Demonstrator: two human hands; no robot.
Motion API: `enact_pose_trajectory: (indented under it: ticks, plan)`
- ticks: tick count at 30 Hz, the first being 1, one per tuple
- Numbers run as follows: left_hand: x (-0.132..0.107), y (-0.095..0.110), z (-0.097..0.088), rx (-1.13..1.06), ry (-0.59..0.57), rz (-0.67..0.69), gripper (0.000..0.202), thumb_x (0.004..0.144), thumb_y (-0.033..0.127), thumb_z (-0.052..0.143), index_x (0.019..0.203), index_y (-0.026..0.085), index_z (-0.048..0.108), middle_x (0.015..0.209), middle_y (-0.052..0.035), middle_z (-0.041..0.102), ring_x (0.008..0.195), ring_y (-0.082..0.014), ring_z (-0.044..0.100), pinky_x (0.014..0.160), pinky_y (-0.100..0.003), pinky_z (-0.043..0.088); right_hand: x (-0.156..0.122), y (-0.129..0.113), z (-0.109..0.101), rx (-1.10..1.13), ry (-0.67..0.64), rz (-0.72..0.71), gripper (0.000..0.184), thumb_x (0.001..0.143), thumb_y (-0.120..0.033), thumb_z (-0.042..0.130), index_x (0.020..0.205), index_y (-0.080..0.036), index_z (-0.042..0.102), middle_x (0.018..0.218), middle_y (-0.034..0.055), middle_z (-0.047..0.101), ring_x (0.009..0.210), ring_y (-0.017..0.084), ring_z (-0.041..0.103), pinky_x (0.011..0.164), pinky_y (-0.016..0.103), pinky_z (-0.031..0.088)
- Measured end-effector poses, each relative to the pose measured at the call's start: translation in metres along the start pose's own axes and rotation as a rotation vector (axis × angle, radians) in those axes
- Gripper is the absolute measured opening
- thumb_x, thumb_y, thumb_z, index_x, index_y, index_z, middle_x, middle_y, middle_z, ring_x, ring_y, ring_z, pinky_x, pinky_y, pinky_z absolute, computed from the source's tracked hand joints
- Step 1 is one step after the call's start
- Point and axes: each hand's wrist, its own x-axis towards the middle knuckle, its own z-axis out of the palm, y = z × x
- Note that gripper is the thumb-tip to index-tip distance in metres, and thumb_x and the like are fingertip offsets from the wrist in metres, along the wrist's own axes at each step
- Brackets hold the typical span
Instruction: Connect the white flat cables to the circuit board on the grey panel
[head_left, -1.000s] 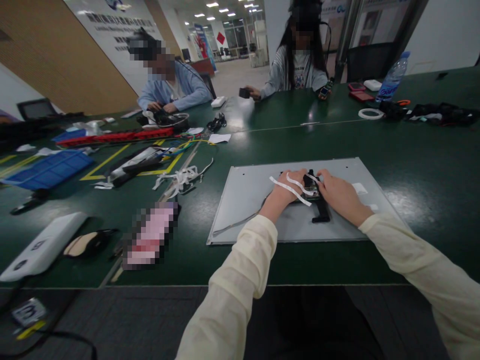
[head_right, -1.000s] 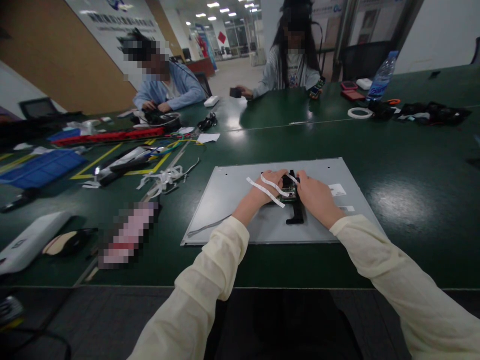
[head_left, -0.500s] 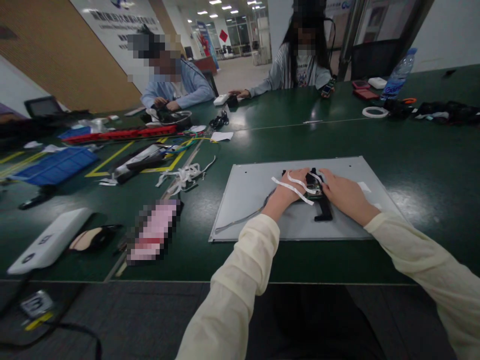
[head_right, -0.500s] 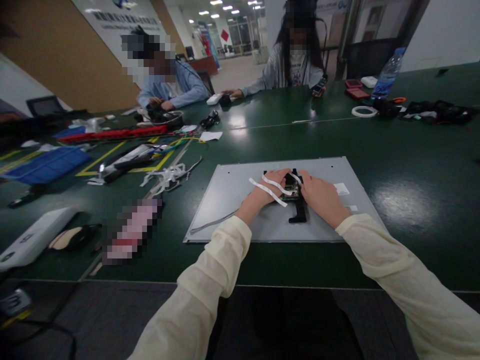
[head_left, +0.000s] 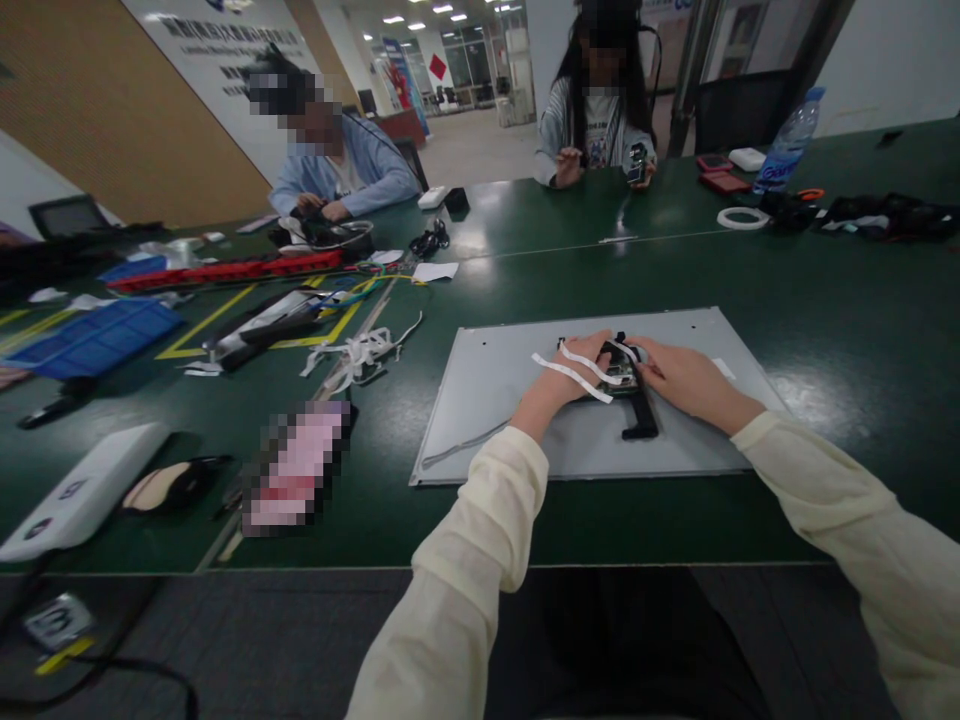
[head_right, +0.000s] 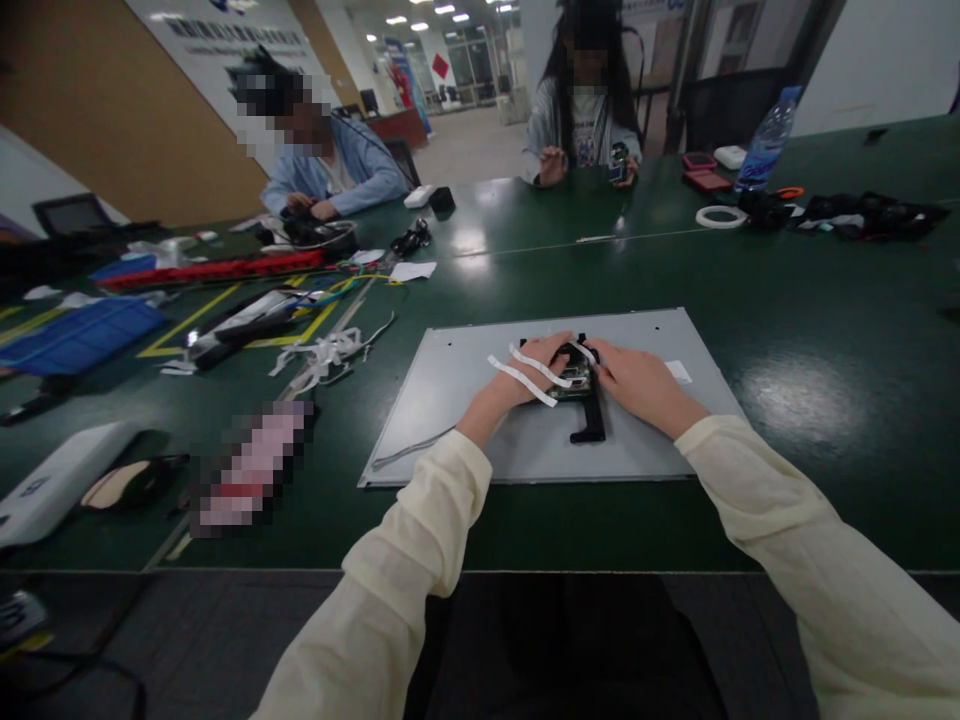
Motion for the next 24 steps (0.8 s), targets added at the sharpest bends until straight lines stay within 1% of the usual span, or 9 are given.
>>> enact_pose_trajectory:
  ticks: [4,6,9,13,15,19,24]
  plan:
    - [-0.001,0.0,-0.006,-0.038,-0.048,0.013,0.05,0.094,0.029,0.047,0.138,0.005,0.042,0.132,-0.0189,0.058,0.121,-0.0304,0.055,0.107,-0.041,0.037,-0.001,-0.001,-0.001,0.01,0.003,0.013,0.046,0.093,-0.026,0.043,0.138,-0.021,0.046,0.1,0.0087,0.07,0.079,0.023,0.064,0.062,0.027,0.036]
    - [-0.001,0.0,-0.008,-0.045,-0.065,0.02,0.05,0.093,0.031,0.048,0.137,0.006,0.044,0.135,-0.0191,0.055,0.123,-0.0313,0.054,0.109,-0.043,0.035,-0.001,-0.001,-0.002,0.01,0.005,0.01,0.045,0.093,-0.026,0.043,0.138,-0.021,0.046,0.1,0.0087,0.07,0.08,0.023,0.064,0.061,0.027,0.035]
    - [0.001,-0.003,-0.007,-0.044,-0.085,0.035,0.048,0.093,0.032,0.045,0.137,0.011,0.045,0.14,-0.0149,0.053,0.128,-0.0289,0.051,0.111,-0.043,0.032,-0.001,-0.002,-0.003,0.006,0.003,0.006,0.044,0.094,-0.026,0.042,0.138,-0.021,0.046,0.099,0.0086,0.07,0.08,0.023,0.064,0.061,0.027,0.035]
    - [0.003,-0.008,-0.004,-0.008,-0.111,0.037,0.049,0.094,0.037,0.042,0.14,0.02,0.04,0.144,-0.0071,0.05,0.132,-0.0224,0.047,0.114,-0.04,0.028,-0.002,-0.003,-0.005,0.001,-0.002,-0.004,0.044,0.094,-0.026,0.042,0.138,-0.02,0.046,0.098,0.0084,0.071,0.079,0.022,0.064,0.06,0.026,0.035]
    - [0.004,-0.01,-0.004,0.007,-0.127,0.044,0.051,0.094,0.04,0.041,0.141,0.021,0.038,0.145,-0.0061,0.049,0.131,-0.021,0.048,0.114,-0.04,0.028,-0.002,-0.002,-0.006,-0.006,0.003,-0.014,0.045,0.094,-0.026,0.042,0.139,-0.019,0.045,0.099,0.0086,0.07,0.079,0.022,0.064,0.06,0.027,0.035]
    - [0.003,-0.007,-0.006,0.017,-0.133,0.048,0.053,0.094,0.041,0.041,0.142,0.018,0.038,0.144,-0.0089,0.05,0.13,-0.0211,0.049,0.114,-0.037,0.028,-0.003,-0.001,-0.006,-0.011,0.015,-0.04,0.046,0.095,-0.026,0.041,0.14,-0.018,0.043,0.101,0.0097,0.07,0.08,0.022,0.065,0.062,0.027,0.038]
    - [0.001,0.0,-0.008,-0.002,-0.081,0.054,0.051,0.094,0.038,0.046,0.138,0.012,0.043,0.139,-0.0143,0.054,0.127,-0.0262,0.051,0.109,-0.041,0.034,-0.004,-0.005,-0.007,-0.034,0.016,-0.039,0.049,0.095,-0.026,0.04,0.143,-0.019,0.039,0.104,0.0097,0.07,0.081,0.024,0.066,0.062,0.028,0.039]
